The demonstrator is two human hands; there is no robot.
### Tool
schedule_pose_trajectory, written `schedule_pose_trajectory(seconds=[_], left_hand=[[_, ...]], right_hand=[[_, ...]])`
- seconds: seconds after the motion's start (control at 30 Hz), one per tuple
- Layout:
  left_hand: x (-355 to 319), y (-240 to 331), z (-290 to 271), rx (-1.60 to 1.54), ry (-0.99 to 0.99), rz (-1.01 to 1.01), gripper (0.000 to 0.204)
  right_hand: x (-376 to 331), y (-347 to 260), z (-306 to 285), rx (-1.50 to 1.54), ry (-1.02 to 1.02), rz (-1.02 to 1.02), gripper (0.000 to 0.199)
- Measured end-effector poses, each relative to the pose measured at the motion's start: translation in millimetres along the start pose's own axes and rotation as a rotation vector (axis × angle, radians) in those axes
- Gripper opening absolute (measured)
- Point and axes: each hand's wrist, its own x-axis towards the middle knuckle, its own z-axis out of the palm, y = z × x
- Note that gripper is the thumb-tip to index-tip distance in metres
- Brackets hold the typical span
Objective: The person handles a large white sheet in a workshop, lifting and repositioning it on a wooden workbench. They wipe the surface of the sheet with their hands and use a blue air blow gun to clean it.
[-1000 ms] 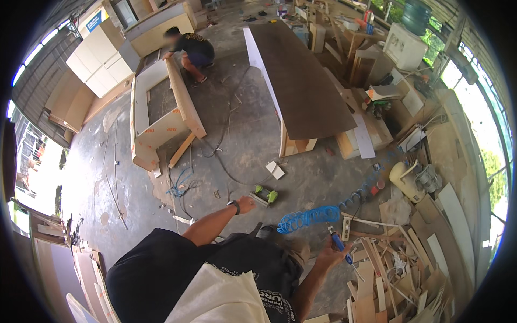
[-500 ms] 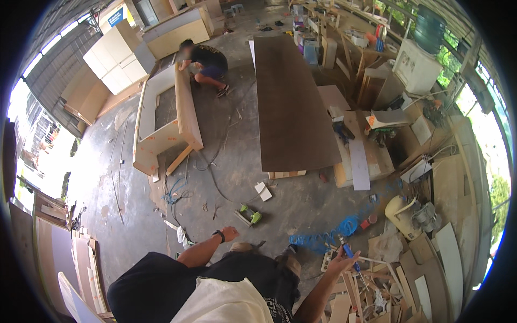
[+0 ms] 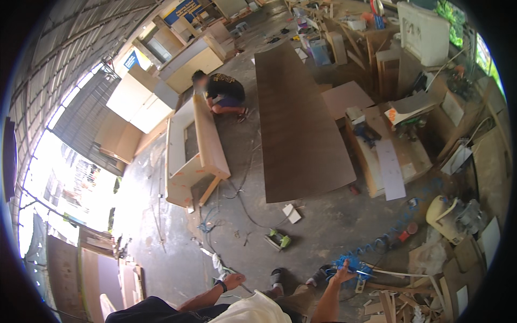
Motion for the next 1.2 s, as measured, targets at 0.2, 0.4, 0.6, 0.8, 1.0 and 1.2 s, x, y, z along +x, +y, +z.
schedule_pose_trajectory(seconds=[0.2, 0.4, 0.6, 0.8, 1.0, 1.2], left_hand=[[-66.8, -85.9, 29.4, 0.037, 0.069, 0.036, 0.031], [-83.8, -98.2, 70.4, -0.046, -0.084, -0.031, 0.039], [-101.7, -124.3, 103.1, 0.066, -0.054, 0.214, 0.041], [-127.9, -90.5, 67.4, -0.375, 0.001, -0.339, 0.04], [-105.5, -126.7, 68.1, -0.107, 0.053, 0.091, 0.039], [-90.4, -100.8, 58.3, -0.324, -0.007, -0.09, 0.045]], right_hand=[[-4.3, 14.7, 100.6, -1.415, 0.358, 0.312, 0.051], [33.8, 32.6, 58.9, -1.855, 0.151, 0.216, 0.049], [5.8, 8.1, 89.2, -1.303, 0.626, 0.436, 0.044], [-9.8, -11.3, 85.3, -1.164, 0.68, 0.359, 0.041], [-21.9, -9.6, 68.5, -1.386, 0.328, 0.482, 0.036], [-90.3, 5.9, 106.3, -1.825, -0.011, 0.361, 0.029]])
